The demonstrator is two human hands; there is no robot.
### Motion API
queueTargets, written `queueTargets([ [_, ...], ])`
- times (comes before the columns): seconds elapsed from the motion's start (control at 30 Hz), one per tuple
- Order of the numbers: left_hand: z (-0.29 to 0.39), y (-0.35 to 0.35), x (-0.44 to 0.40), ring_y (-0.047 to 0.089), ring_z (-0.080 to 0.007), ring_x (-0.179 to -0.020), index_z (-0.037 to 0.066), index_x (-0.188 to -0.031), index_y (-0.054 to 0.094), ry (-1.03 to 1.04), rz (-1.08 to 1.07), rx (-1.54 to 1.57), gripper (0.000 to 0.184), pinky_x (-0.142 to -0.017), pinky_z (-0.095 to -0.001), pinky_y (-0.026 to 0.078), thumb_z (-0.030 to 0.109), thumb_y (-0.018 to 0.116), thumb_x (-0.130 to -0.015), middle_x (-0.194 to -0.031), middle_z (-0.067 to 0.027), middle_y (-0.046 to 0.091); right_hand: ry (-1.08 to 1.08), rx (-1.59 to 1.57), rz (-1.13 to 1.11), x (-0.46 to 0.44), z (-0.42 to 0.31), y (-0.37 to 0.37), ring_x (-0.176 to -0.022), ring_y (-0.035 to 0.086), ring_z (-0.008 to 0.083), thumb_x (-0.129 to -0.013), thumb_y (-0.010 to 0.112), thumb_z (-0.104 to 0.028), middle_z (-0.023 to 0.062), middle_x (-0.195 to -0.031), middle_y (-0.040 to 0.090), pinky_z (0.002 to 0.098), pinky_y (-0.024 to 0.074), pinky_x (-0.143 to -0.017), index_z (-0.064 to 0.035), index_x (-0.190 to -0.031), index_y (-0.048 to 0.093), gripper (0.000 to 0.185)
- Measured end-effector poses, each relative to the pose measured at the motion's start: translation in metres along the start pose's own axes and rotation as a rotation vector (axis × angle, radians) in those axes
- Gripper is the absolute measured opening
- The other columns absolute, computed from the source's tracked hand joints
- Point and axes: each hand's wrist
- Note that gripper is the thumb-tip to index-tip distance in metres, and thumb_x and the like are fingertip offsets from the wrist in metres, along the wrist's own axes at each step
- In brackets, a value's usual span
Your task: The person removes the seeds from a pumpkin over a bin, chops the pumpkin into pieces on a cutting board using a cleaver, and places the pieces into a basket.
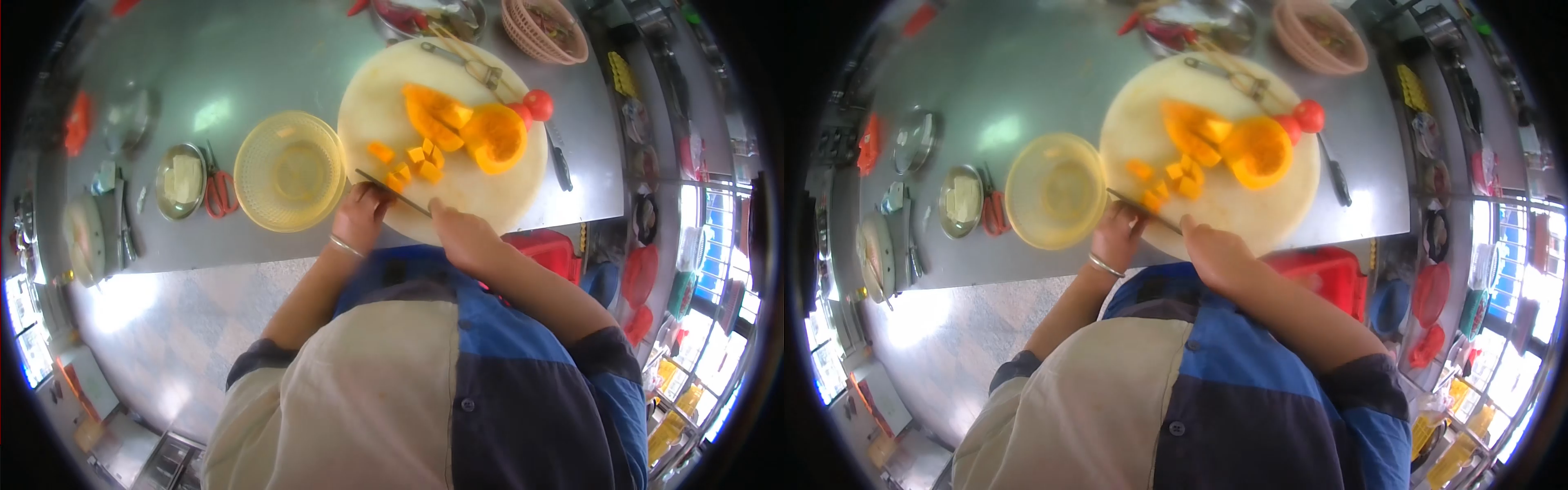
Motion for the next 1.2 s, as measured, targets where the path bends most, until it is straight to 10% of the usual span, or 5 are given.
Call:
queueTargets([
  [0.33,0.008,-0.002,-0.016,0.049,-0.0355,-0.112,0.007,-0.115,0.056,0.033,0.029,-0.239,0.045,-0.092,-0.0429,0.042,0.021,0.073,-0.075,-0.118,-0.0162,0.053,-0.008,-0.467,0.276,0.035,0.041,0.014,-0.079,0.061,0.0438,-0.089,0.049,-0.011,0.0303,-0.09,0.061,0.0493,0.0478,-0.071,0.0024,-0.112,0.045,0.027],
  [0.5,0.002,0.007,-0.047,0.031,-0.0348,-0.132,0.014,-0.139,0.038,-0.033,-0.14,-0.18,0.081,-0.104,-0.0468,0.032,0.04,0.075,-0.071,-0.142,-0.0166,0.031,0.253,-1.108,0.355,0.073,0.06,0.06,-0.049,0.053,0.0104,-0.089,0.048,-0.003,0.0064,-0.073,0.056,0.0236,0.0429,-0.044,0.0013,-0.12,0.042,0.032],
  [0.7,-0.012,0.037,-0.082,0.031,-0.0339,-0.132,0.018,-0.127,0.051,0.369,-0.338,-0.186,0.066,-0.106,-0.0462,0.027,0.044,0.073,-0.071,-0.137,-0.0144,0.04,0.384,-1.55,0.425,0.083,0.04,0.112,-0.04,0.045,0.0115,-0.09,0.047,0.0,0.0045,-0.062,0.048,0.0267,0.0408,-0.038,-0.0019,-0.117,0.039,0.028],
  [1.2,0.001,0.027,-0.073,0.047,-0.0353,-0.115,0.018,-0.105,0.066,0.285,-0.145,0.12,0.035,-0.097,-0.0424,0.039,0.032,0.073,-0.074,-0.122,-0.0165,0.051,0.336,-1.649,0.535,-0.007,-0.052,0.11,-0.042,0.045,0.0123,-0.091,0.046,-0.001,0.0039,-0.058,0.045,0.0293,0.0431,-0.04,-0.0049,-0.116,0.033,0.028],
])
Point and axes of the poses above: each hand's wrist, its own x-axis away from the middle knuckle, its own y-axis out of the palm, z = x × y
